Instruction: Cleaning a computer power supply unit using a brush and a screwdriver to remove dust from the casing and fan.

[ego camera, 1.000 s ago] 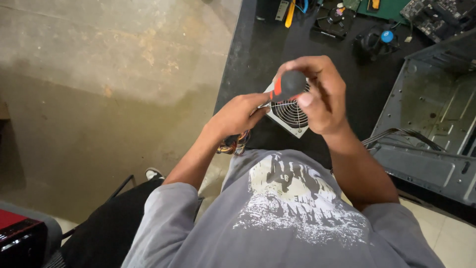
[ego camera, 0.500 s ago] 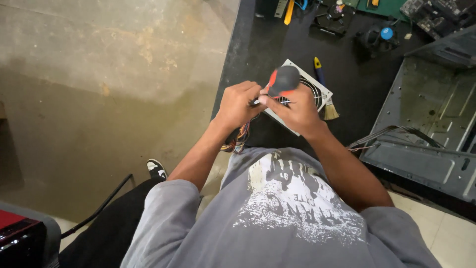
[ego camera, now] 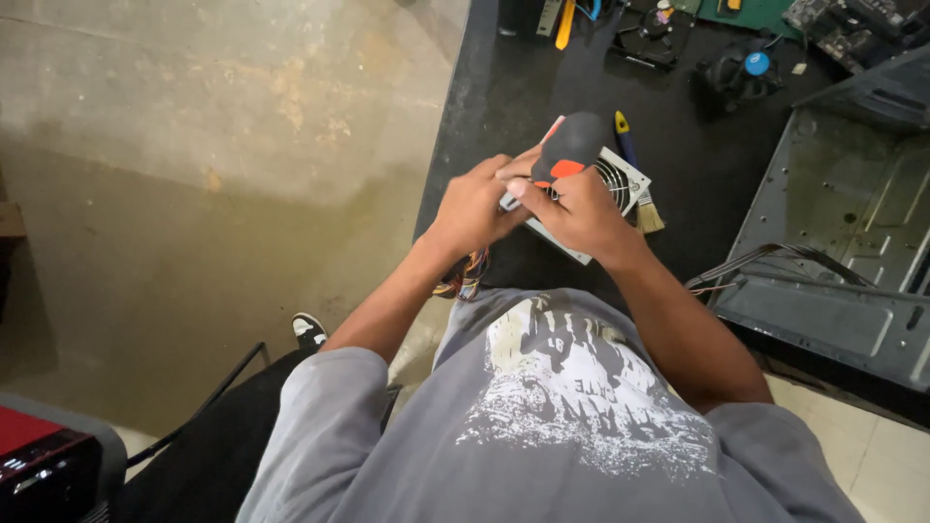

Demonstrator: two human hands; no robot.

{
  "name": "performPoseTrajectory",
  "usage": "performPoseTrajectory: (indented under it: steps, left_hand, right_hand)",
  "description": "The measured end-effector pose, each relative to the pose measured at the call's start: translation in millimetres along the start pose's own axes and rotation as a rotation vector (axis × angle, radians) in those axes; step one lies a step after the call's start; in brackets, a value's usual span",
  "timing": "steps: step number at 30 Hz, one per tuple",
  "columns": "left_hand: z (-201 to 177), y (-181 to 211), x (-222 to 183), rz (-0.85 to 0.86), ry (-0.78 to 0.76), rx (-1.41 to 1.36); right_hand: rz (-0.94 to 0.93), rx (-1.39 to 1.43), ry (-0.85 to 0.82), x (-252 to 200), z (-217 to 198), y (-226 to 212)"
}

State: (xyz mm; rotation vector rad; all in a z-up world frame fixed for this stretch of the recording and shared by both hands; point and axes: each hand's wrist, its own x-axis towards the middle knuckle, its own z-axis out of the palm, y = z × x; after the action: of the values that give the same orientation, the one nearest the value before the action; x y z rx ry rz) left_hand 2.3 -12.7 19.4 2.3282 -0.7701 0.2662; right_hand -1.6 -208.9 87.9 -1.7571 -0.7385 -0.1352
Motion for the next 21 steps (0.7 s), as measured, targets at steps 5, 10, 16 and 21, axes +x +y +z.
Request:
performPoseTrajectory:
  steps: [5,10,16,21]
  left_hand:
    - [-6,-10,-12,0.031,-0.167,-0.081]
    - [-7,-17,-1,0.079,-0.079,0.115]
    - [-12,-12,-3,0.071,-0.156,-0.009]
    - [-11,-13,2,0.05,-0.168,0.144]
  right_hand:
    - [-0.052,-0.023,-0.045,3,-6,-7]
    - [-0.027,-0.091,-0.01,-3,-1,8]
    - [-0.003,-0.115,0.043,-6,-2,7]
    - [0.031,-0.06,0.041,0,0,-4]
